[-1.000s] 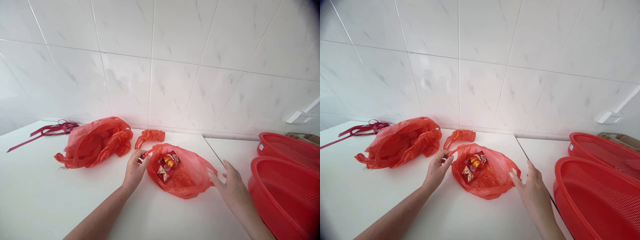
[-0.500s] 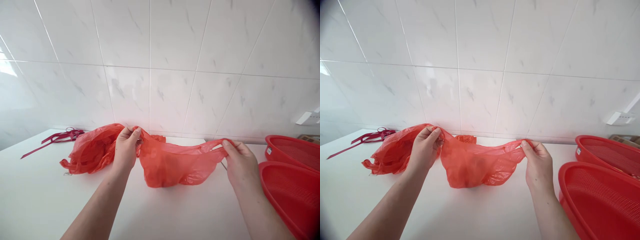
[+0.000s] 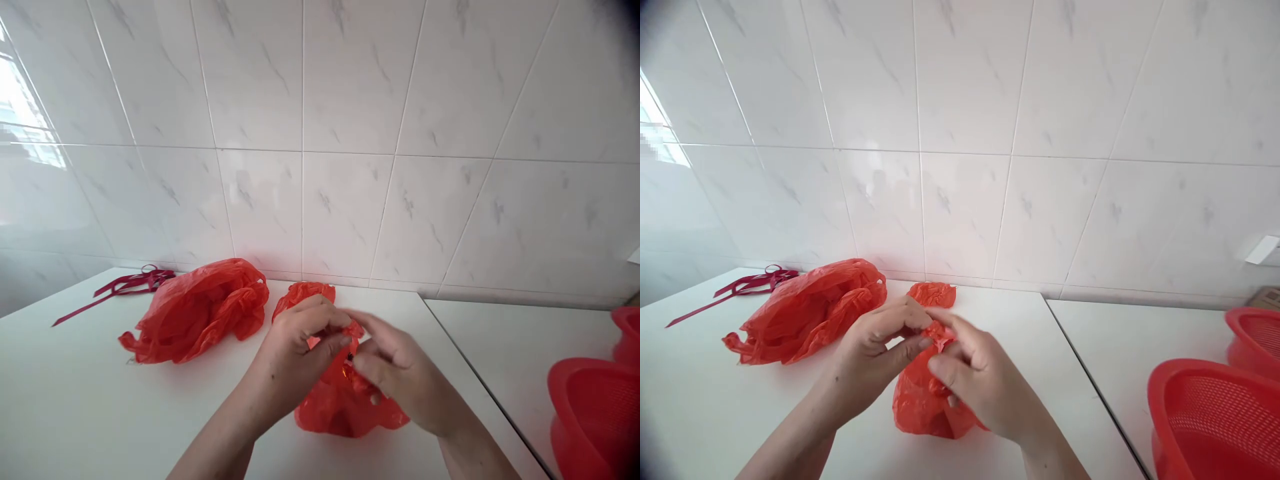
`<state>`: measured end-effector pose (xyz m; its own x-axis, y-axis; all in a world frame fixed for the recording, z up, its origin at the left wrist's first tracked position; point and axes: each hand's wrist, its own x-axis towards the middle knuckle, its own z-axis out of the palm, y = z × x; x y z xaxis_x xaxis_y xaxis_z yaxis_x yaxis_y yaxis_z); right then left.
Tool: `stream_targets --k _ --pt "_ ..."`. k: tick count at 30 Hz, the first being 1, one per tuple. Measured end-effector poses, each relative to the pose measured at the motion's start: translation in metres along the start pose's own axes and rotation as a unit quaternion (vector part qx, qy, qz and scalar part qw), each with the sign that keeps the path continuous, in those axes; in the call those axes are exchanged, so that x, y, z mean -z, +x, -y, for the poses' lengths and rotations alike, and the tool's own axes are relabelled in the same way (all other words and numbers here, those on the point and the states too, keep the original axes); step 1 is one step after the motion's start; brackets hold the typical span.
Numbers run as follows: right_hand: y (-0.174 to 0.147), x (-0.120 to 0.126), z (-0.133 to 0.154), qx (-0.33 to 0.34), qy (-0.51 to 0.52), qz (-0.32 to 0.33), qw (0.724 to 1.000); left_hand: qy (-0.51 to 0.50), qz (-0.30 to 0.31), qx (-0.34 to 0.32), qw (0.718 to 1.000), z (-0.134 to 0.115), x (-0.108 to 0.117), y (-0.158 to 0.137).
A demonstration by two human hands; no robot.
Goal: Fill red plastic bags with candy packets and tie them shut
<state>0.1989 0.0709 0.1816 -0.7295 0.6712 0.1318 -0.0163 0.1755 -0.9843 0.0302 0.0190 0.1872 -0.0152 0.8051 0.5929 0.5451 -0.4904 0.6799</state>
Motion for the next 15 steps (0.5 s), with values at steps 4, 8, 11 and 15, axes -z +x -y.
stream_targets --k 4,8,11,15 --pt "0.007 -0.001 -0.002 -0.024 -0.042 -0.085 0.995 0.014 -0.015 0.023 1.000 0.003 -0.007 -0.003" --pt "0.013 0.002 -0.011 -0.040 -0.010 -0.168 0.985 0.092 0.028 -0.013 0.995 0.009 -0.012 -0.004" --pt "0.014 0.002 -0.016 -0.040 0.016 -0.163 0.986 0.128 0.065 -0.050 0.988 0.014 -0.018 -0.003" --pt "0.014 0.001 -0.021 -0.029 0.027 -0.145 0.989 0.140 0.051 -0.076 0.986 0.020 -0.026 -0.004"
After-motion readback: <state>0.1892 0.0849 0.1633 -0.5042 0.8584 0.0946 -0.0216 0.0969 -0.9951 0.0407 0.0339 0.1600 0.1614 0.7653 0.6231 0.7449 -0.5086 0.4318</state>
